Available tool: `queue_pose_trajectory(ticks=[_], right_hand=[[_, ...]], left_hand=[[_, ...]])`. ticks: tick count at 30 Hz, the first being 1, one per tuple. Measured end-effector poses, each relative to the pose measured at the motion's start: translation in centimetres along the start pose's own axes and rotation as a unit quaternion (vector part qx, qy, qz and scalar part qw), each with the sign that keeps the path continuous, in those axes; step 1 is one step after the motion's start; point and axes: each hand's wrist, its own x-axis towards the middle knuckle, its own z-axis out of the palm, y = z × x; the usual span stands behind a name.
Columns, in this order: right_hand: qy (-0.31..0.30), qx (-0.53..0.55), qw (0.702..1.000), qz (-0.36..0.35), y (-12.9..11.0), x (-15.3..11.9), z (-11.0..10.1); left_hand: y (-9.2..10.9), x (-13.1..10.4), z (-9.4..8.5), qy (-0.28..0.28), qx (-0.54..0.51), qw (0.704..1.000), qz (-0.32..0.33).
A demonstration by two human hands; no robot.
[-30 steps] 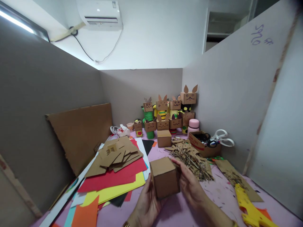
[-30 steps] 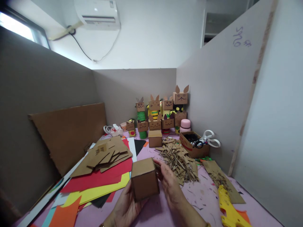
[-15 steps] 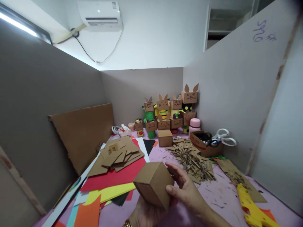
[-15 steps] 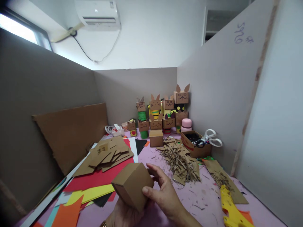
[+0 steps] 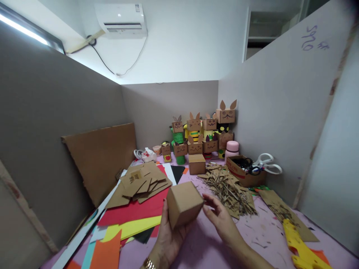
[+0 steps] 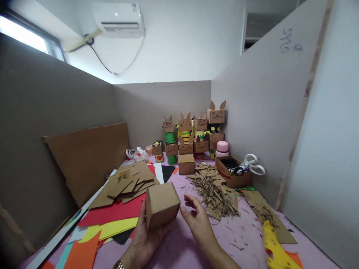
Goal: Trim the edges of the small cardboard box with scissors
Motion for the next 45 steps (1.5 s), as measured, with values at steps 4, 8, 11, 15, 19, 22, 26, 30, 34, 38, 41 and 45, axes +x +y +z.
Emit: queue_pose_trajectory(ticks=[4,8,11,15,19,22,26,30,34,38,41,45], right_hand=[[0.018,-0.008,1.0,0.011,0.6,-0.1,0.0],[-0.008,-0.028,0.999,-0.024,0.9,-0.2,0.0],[-0.014,-0.054,0.997,-0.053,1.3,0.3,-0.3],[-0.006,-0.086,0.994,-0.061,2.3,1.2,-1.0],[-0.008,-0.11,0.992,-0.054,3.2,1.4,-1.3],[-0.009,-0.122,0.991,-0.053,3.7,1.3,-1.1],[-0.003,-0.145,0.988,-0.053,4.0,1.3,-0.9],[0.019,-0.183,0.98,-0.081,2.8,0.6,-0.7],[-0.042,-0.23,0.964,-0.13,1.5,-1.2,-0.1],[-0.141,-0.253,0.942,-0.168,2.1,-2.7,1.2],[-0.143,-0.252,0.941,-0.175,3.0,-2.3,1.7],[-0.1,-0.261,0.95,-0.14,3.7,-0.6,0.8]], left_hand=[[0.7,1.2,-0.1,0.088,0.112,0.98,0.139],[0.9,2.3,0.0,0.082,0.202,0.953,0.211],[0.8,3.5,0.8,0.051,0.246,0.94,0.23],[0.2,4.6,1.2,0.027,0.281,0.936,0.21],[-1.0,4.0,0.6,0.055,0.309,0.928,0.199],[-1.7,3.3,0.4,0.066,0.329,0.921,0.196],[-2.1,3.3,0.9,0.048,0.352,0.914,0.194],[-2.3,3.0,0.8,0.057,0.393,0.892,0.215],[-1.2,2.2,-0.3,0.109,0.45,0.846,0.264],[2.0,2.2,-2.9,0.191,0.504,0.789,0.294],[4.4,2.8,-5.1,0.227,0.55,0.742,0.31],[6.0,3.8,-6.8,0.246,0.611,0.681,0.322]])
